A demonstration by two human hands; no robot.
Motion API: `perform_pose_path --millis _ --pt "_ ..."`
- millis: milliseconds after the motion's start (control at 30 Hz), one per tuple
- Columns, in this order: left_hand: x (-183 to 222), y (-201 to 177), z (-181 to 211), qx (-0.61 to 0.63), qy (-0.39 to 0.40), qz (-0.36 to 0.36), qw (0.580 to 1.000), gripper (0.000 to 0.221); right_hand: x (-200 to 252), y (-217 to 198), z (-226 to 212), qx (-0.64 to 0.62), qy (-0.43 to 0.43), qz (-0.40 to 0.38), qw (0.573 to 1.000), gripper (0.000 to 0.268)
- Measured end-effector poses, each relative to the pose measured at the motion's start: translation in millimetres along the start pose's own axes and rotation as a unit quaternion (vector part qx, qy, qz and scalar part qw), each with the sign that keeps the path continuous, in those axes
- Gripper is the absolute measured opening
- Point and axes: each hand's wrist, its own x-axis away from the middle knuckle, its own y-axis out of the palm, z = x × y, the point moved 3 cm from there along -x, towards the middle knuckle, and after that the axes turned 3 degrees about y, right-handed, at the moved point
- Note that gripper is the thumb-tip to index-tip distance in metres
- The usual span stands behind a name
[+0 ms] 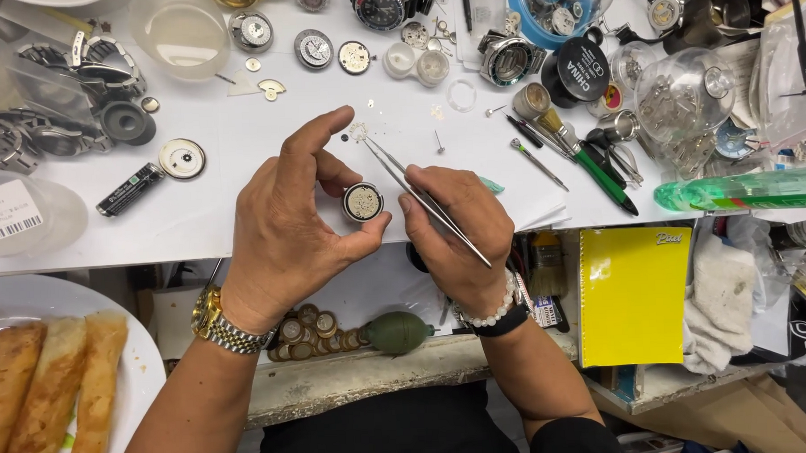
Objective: Repairing a watch movement by using tweezers and a probe to precisely position tiny internal components on a cluttered workbench.
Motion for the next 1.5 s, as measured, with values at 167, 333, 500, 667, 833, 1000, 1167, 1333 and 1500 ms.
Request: perform_pose_path --millis 167,333,500,667,833,1000,1167,1333,1500 --pt "1 0 -1 -0.001 -0.003 -0.003 1.0 0.09 3 0 1 0.005 -0.015 -0.004 1.0 0.024" --pt "1 0 0 0.002 0.0 -0.001 1.0 0.086 3 1 2 0.003 -0.026 -0.012 1.0 0.028" --pt "2 0 -1 0.002 0.009 0.005 1.0 0.088 2 1 1 -0.002 -0.026 -0.029 0.999 0.03" --pt "3 1 -3 0.0 0.005 0.0 1.0 0.09 1 2 0 -0.003 -0.03 -0.022 0.999 0.027" --pt "2 0 -3 0.005 -0.001 0.003 1.0 0.092 3 -6 -2 -0.038 0.008 -0.006 0.999 0.022" --pt "5 0 -6 0.03 0.03 0.013 0.999 0.09 23 -23 16 -0.232 0.238 0.01 0.943 0.018" --pt "5 -1 -5 0.043 0.05 0.015 0.998 0.094 23 -28 23 -0.306 0.221 0.003 0.926 0.021" --pt "5 -1 -4 0.051 0.041 0.011 0.998 0.092 22 -29 24 -0.309 0.227 -0.007 0.924 0.021" --pt "6 -1 -4 0.047 0.047 0.006 0.998 0.094 21 -28 26 -0.323 0.251 -0.031 0.912 0.02"
